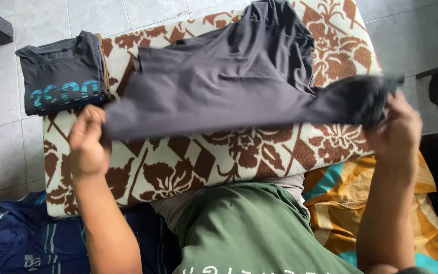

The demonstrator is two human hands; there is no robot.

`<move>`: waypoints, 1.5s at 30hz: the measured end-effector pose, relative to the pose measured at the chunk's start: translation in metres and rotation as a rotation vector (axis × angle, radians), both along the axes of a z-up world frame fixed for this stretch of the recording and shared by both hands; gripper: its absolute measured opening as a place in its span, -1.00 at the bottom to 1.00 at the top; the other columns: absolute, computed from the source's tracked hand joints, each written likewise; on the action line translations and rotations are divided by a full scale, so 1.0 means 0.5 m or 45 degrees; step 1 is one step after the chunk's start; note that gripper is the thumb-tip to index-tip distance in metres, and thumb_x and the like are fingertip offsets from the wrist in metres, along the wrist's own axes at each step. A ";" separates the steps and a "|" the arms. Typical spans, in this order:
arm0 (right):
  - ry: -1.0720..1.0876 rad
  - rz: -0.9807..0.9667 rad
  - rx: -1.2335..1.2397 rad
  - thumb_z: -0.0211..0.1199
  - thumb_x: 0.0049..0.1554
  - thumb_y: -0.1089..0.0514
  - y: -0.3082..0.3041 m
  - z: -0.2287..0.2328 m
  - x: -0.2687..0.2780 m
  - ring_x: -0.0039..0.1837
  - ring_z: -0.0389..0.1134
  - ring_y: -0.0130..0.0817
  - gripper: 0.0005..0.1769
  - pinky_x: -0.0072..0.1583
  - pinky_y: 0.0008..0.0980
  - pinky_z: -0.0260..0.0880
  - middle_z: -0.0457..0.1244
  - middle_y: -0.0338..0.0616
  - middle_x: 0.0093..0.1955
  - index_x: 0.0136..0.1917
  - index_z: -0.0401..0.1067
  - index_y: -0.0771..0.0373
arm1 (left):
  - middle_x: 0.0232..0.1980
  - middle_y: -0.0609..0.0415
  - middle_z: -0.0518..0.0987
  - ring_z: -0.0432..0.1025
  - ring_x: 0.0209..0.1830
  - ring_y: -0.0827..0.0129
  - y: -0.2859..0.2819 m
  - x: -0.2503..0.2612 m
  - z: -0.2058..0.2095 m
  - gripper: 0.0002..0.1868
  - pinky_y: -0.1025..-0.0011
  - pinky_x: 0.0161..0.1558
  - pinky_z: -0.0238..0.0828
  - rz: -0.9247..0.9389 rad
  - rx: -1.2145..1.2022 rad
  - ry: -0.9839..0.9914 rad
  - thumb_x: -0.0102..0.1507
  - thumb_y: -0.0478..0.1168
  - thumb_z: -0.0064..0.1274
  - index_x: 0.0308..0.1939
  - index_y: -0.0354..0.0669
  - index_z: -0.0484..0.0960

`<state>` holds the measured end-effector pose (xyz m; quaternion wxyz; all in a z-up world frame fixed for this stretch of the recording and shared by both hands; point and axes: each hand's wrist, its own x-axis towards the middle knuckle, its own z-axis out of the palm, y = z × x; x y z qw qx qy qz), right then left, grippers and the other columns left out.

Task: The person folds a dark gray t-shirt on a patterned surface, smoothing and aligning it before folding it into a compact rectangle. The folded shirt is placed on top of a stack of other folded clothes.

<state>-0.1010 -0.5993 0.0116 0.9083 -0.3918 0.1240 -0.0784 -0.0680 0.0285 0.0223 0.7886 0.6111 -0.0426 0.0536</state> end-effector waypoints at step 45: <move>1.283 1.196 -1.718 0.32 0.18 -0.05 -0.211 -0.205 -0.185 0.11 0.49 -0.24 -0.57 0.16 -0.25 0.53 0.50 -0.07 0.05 0.18 0.66 0.26 | -0.43 0.25 0.57 0.33 -0.60 0.59 0.041 -0.127 -0.161 -0.68 0.51 -0.50 0.34 -0.680 0.988 1.053 0.24 -0.01 0.18 -0.19 -0.21 0.76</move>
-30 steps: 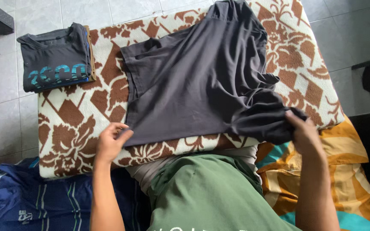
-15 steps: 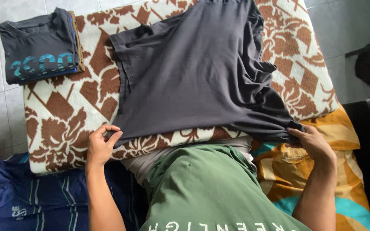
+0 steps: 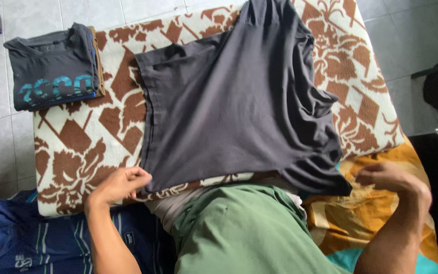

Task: The person folds a dark gray t-shirt on a patterned surface, smoothing and aligning it before folding it into a compact rectangle. The folded shirt is placed on top of a stack of other folded clothes.

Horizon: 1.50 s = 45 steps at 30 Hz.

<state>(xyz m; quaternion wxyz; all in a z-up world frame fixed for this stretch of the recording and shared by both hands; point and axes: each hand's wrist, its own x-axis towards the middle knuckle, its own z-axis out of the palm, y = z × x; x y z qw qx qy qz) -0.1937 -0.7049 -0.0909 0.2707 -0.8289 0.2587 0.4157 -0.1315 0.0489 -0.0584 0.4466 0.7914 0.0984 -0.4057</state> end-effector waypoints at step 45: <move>-1.162 -0.230 0.109 0.32 0.28 0.04 0.361 -0.029 1.059 -0.05 0.33 -0.41 -0.75 0.01 -0.29 0.44 0.31 -0.18 0.01 0.14 0.43 0.16 | -0.11 -0.09 0.59 0.49 -0.10 0.16 -0.158 0.553 -0.029 -0.61 0.12 -0.10 0.42 0.108 0.399 -0.762 0.27 -0.06 0.23 0.10 -0.11 0.53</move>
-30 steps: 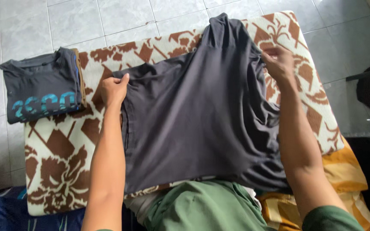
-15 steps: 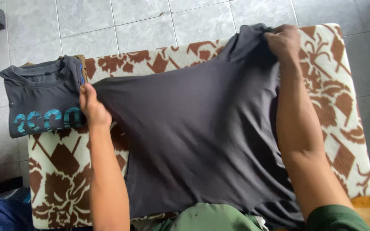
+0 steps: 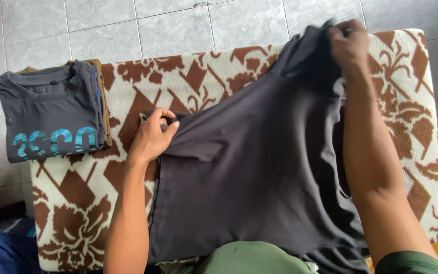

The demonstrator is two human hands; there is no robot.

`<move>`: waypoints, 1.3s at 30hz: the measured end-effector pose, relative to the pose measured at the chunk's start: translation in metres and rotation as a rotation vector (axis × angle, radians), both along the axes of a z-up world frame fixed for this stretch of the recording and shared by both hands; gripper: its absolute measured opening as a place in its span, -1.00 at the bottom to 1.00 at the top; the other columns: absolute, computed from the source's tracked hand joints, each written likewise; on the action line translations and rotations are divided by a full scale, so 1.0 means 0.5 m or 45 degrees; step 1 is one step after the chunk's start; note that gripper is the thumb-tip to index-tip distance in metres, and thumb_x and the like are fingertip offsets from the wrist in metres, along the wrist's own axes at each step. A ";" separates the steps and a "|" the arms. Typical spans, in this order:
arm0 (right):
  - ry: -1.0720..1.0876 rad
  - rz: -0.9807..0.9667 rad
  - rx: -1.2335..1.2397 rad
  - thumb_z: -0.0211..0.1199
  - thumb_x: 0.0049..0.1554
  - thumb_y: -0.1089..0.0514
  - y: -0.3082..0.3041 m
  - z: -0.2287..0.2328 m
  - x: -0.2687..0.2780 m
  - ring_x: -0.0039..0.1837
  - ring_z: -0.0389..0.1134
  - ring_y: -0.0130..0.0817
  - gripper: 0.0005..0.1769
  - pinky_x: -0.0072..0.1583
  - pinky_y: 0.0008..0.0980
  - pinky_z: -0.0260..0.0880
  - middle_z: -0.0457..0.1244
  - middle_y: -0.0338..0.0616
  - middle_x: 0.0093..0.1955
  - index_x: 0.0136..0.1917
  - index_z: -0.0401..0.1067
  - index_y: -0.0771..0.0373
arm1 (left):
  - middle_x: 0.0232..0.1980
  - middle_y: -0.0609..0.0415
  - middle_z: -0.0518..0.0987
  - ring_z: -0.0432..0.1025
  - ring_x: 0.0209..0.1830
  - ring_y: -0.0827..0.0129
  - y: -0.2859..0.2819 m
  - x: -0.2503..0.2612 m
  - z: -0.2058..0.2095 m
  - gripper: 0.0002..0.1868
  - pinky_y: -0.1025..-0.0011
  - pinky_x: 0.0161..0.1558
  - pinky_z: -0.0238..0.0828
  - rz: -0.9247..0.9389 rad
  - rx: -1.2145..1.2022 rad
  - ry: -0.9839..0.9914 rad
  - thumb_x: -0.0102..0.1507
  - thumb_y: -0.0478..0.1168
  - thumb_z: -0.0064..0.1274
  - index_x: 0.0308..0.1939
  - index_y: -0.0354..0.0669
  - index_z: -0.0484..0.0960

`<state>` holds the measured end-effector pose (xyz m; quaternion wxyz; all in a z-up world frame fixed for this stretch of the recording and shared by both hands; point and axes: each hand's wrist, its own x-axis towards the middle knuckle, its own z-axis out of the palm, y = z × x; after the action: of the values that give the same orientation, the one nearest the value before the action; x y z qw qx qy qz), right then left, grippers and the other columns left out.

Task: The person folds a dark gray t-shirt on a patterned surface, smoothing and aligning it before folding it into a compact rectangle. The folded shirt is placed on top of a stack of other folded clothes.

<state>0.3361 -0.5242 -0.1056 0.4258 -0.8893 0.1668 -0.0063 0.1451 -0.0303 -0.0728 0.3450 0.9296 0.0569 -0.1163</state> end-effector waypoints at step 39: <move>-0.485 0.058 1.413 0.08 0.55 0.09 -0.245 -0.031 -0.447 0.08 0.37 -0.35 -0.79 0.38 -0.12 0.51 0.30 -0.11 0.01 0.22 0.36 0.29 | -0.14 -0.11 0.54 0.46 -0.12 0.13 0.078 -0.160 -0.064 -0.66 0.16 0.00 0.38 0.426 -0.196 -0.140 0.53 -0.01 -0.10 -0.03 -0.27 0.44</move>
<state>0.1127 -0.6466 -0.1211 0.8501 -0.5201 0.0465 -0.0685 0.0651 0.0089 -0.1049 0.4322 0.8830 0.1827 -0.0103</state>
